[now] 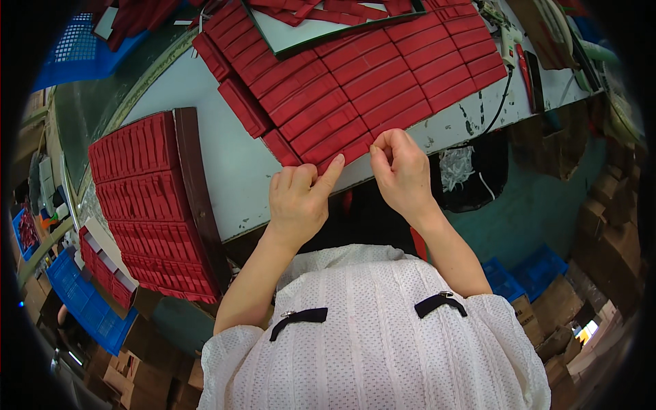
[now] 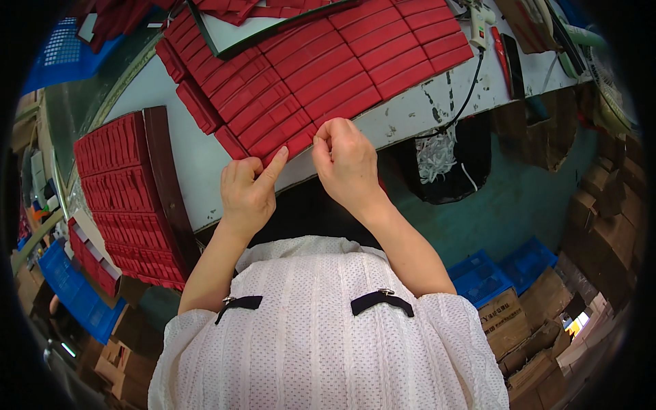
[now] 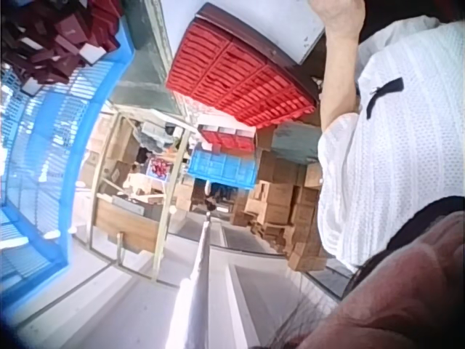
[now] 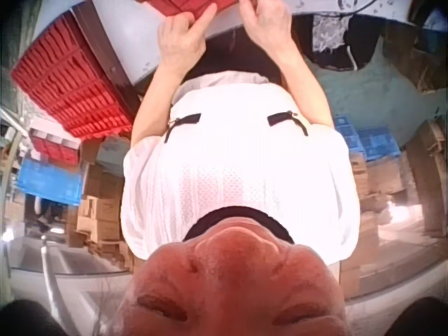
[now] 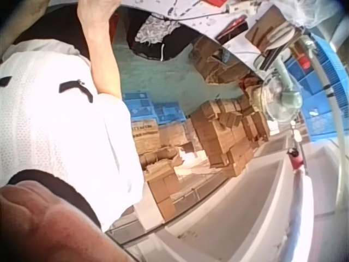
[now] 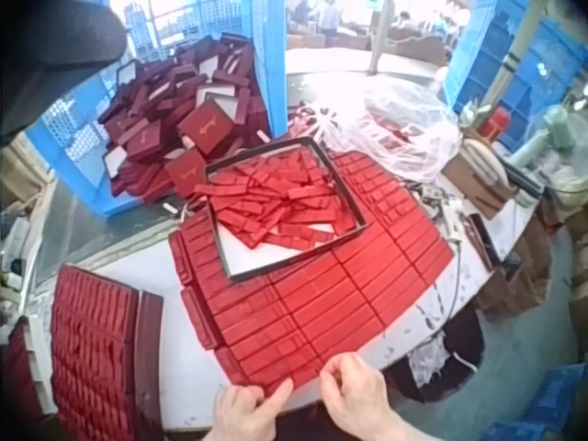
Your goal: The person assembles a red paper craft by applying hot glue to a grid-like base and attaching small red paper strips. They repeatedly pick up strips, apply glue, and press them into place to form a textured surface. The person also folds a separate red strip and applies glue to it.
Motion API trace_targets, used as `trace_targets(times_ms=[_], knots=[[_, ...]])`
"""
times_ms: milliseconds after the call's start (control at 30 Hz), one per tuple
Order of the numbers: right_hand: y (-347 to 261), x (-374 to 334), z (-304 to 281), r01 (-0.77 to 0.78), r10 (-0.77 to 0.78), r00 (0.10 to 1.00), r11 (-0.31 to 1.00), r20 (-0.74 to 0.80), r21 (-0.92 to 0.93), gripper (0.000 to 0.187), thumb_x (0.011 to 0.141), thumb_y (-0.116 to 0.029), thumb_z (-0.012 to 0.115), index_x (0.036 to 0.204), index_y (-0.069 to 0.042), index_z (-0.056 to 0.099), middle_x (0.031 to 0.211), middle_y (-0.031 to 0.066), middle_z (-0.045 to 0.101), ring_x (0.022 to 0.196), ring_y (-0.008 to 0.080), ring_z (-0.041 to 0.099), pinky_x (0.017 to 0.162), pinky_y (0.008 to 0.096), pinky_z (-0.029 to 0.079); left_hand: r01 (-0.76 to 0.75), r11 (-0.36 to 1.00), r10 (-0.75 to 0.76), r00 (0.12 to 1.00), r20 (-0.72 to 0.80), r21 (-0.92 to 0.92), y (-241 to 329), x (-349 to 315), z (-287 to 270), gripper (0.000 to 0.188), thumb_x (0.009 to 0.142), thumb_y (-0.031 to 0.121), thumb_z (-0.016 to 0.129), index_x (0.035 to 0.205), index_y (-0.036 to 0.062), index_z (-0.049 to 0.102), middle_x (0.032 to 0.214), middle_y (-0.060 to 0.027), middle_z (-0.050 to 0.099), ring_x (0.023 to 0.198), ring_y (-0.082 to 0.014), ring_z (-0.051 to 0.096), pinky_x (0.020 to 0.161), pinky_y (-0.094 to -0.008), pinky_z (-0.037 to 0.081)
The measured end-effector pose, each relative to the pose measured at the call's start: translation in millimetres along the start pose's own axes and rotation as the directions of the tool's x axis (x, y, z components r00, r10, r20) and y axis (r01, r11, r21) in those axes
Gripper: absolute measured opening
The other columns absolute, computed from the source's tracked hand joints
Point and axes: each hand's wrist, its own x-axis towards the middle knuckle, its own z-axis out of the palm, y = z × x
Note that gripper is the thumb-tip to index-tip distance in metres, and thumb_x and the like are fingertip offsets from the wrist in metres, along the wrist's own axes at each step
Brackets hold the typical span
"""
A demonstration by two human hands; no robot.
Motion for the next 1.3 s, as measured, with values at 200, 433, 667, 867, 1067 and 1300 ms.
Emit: trace_targets(times_ms=[200,433,667,867,1067,1300], knots=[[1,-1,4,0.021,-0.021,0.999,1.000,-0.037,-0.011,0.008,0.074,-0.002,0.057,0.074,-0.001,0.050,0.070,0.0130,0.054,0.062,0.0299,0.054,0.055,0.0385,0.042,-0.019,0.999,0.017,0.999,0.051,0.031,0,2,-3,0.054,0.064,0.000,0.058,0.114,0.0185,0.062,0.070,-0.0016,0.040,0.063,-0.0178,0.042,0.058,-0.0308,0.035],[0,-4,6,-0.028,0.028,0.998,1.000,-0.051,0.000,0.009,0.076,-0.004,0.060,0.078,-0.001,0.051,0.071,0.0122,0.055,0.061,0.0266,0.055,0.055,0.0356,0.043,-0.057,0.979,0.006,0.968,0.252,0.193,15,26,-19,0.060,0.065,0.003,0.055,0.121,0.0238,0.056,0.069,-0.0031,0.037,0.061,-0.0179,0.041,0.052,-0.0295,0.035],[9,-11,-4,-0.095,0.110,0.991,0.979,-0.077,0.178,0.019,0.079,-0.006,0.061,0.094,0.000,0.050,0.067,0.0094,0.055,0.054,0.0191,0.055,0.051,0.0289,0.043,-0.071,0.995,0.054,0.974,0.218,0.070,4,16,-18,0.058,0.063,0.001,0.058,0.119,0.0185,0.057,0.073,-0.0037,0.040,0.063,-0.0198,0.043,0.054,-0.0308,0.037],[12,-6,-10,0.144,-0.130,0.981,0.985,-0.141,0.099,0.019,0.078,-0.007,0.063,0.091,-0.001,0.051,0.065,0.0093,0.055,0.053,0.0202,0.054,0.050,0.0293,0.043,-0.144,0.986,0.137,0.987,0.084,0.083,-10,-8,-19,0.047,0.068,0.007,0.057,0.114,0.0140,0.059,0.080,-0.0033,0.045,0.070,-0.0190,0.047,0.061,-0.0312,0.040],[7,-1,-2,0.144,-0.142,0.989,0.989,-0.049,0.026,0.019,0.075,-0.010,0.067,0.084,-0.003,0.051,0.060,0.0077,0.051,0.051,0.0222,0.052,0.047,0.0314,0.041,-0.147,0.986,0.139,0.985,0.098,0.075,-11,-14,-23,0.046,0.068,0.006,0.059,0.114,0.0123,0.059,0.084,-0.0041,0.047,0.076,-0.0207,0.050,0.066,-0.0330,0.042],[4,4,-2,0.076,-0.077,0.997,0.996,-0.018,-0.036,0.022,0.071,-0.011,0.069,0.081,-0.005,0.050,0.057,0.0063,0.049,0.050,0.0227,0.051,0.046,0.0332,0.039,-0.127,0.989,0.121,0.990,0.078,0.074,-11,-19,-20,0.049,0.066,0.005,0.061,0.114,0.0093,0.058,0.088,-0.0050,0.049,0.082,-0.0221,0.052,0.070,-0.0340,0.043]])
